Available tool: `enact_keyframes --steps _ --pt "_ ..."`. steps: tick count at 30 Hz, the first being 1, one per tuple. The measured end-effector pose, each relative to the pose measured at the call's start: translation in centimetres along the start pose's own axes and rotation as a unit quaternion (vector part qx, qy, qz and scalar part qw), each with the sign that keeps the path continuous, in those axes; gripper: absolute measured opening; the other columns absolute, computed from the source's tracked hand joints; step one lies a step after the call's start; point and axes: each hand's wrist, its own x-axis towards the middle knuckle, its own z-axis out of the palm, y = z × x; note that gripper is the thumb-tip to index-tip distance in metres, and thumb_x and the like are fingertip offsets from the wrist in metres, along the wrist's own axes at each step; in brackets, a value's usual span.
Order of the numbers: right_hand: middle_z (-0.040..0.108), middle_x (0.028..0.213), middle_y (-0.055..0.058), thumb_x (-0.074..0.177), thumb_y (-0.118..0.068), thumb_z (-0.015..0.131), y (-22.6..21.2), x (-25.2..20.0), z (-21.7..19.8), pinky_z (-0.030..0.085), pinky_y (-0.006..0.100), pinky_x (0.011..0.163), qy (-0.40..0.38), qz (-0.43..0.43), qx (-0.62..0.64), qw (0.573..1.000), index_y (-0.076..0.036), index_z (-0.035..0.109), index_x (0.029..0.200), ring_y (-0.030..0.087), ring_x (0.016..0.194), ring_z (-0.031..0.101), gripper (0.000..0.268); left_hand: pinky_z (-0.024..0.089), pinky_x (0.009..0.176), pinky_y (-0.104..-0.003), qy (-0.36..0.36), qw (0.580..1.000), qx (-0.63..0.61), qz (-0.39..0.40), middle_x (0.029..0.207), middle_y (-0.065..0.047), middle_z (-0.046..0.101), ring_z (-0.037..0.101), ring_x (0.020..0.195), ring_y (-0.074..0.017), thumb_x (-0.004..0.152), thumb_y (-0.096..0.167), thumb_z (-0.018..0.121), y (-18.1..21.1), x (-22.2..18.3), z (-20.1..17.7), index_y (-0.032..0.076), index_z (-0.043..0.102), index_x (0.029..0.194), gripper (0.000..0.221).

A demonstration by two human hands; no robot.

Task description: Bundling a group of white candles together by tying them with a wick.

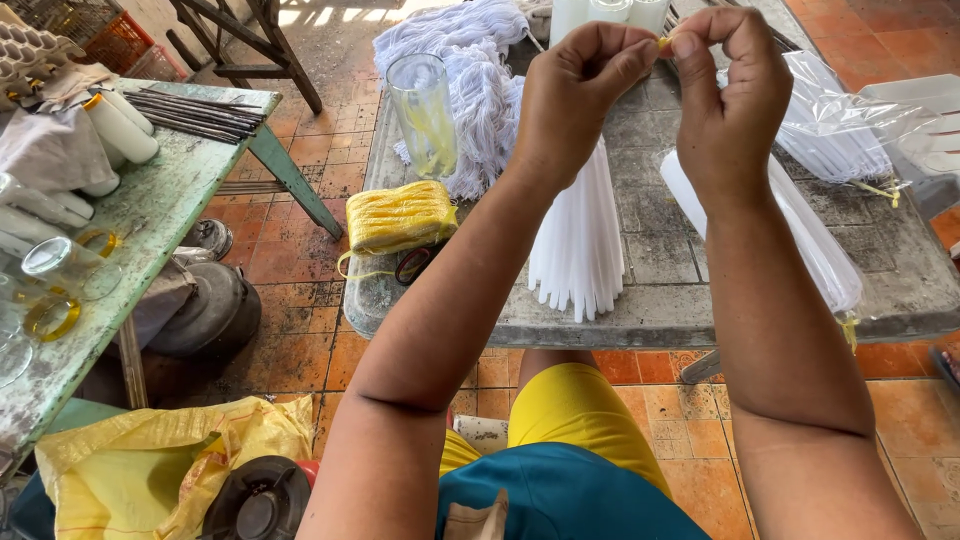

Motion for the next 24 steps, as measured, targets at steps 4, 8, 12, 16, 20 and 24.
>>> enact_keyframes --steps 4,8,12,16,20,24 --pt "0.064 0.107 0.016 0.121 -0.004 0.057 0.1 0.0 -0.6 0.049 0.043 0.092 -0.015 -0.007 -0.013 1.000 0.005 0.058 0.113 0.030 0.100 0.060 0.013 0.062 0.080 -0.027 0.019 1.000 0.014 0.003 0.089 -0.008 0.078 0.072 0.085 -0.0127 0.089 0.012 0.077 -0.4 0.1 0.4 0.001 0.077 0.098 0.014" --pt "0.064 0.111 0.020 0.122 -0.006 0.056 -0.4 0.2 -0.8 0.049 0.046 0.100 -0.023 -0.025 0.017 0.999 0.005 0.055 0.112 0.034 0.107 0.062 0.014 0.064 0.082 -0.028 0.011 0.999 0.039 0.019 0.092 -0.007 0.080 0.075 0.088 -0.0139 0.087 0.014 0.080 -0.1 -0.1 0.9 0.005 0.078 0.098 0.014" --pt "0.061 0.112 0.018 0.121 -0.008 0.060 0.8 -0.1 -1.0 0.049 0.049 0.110 -0.014 -0.003 0.080 0.997 0.002 0.056 0.112 0.032 0.112 0.060 0.014 0.068 0.079 -0.025 0.025 0.991 0.127 0.025 0.092 -0.002 0.083 0.077 0.085 -0.0094 0.088 0.022 0.078 0.1 -0.9 1.6 0.013 0.079 0.099 0.014" --pt "0.057 0.112 0.016 0.118 -0.016 0.062 1.8 -0.7 -0.5 0.050 0.041 0.101 0.017 0.069 0.166 0.983 -0.004 0.052 0.113 0.026 0.110 0.056 0.017 0.071 0.074 -0.023 0.059 0.965 0.244 0.080 0.100 0.004 0.081 0.080 0.088 -0.0081 0.093 0.024 0.074 0.3 -3.1 3.5 0.023 0.075 0.100 0.007" --pt "0.057 0.109 0.010 0.116 -0.017 0.063 1.6 -0.7 -0.8 0.048 0.036 0.106 0.045 0.109 0.209 0.971 -0.007 0.053 0.112 0.022 0.110 0.056 0.015 0.055 0.068 -0.025 0.062 0.938 0.332 0.079 0.096 0.009 0.078 0.075 0.084 -0.0083 0.094 0.035 0.066 0.6 -3.9 4.3 0.024 0.071 0.096 0.013" --pt "0.060 0.107 0.017 0.123 -0.011 0.057 1.7 -0.2 -1.5 0.049 0.040 0.101 0.045 0.103 0.209 0.971 -0.008 0.050 0.118 0.027 0.105 0.058 0.009 0.053 0.073 -0.038 -0.036 0.906 0.412 0.095 0.102 0.004 0.066 0.071 0.090 -0.0205 0.111 0.032 0.056 0.2 -4.8 2.8 0.033 0.058 0.140 0.029"
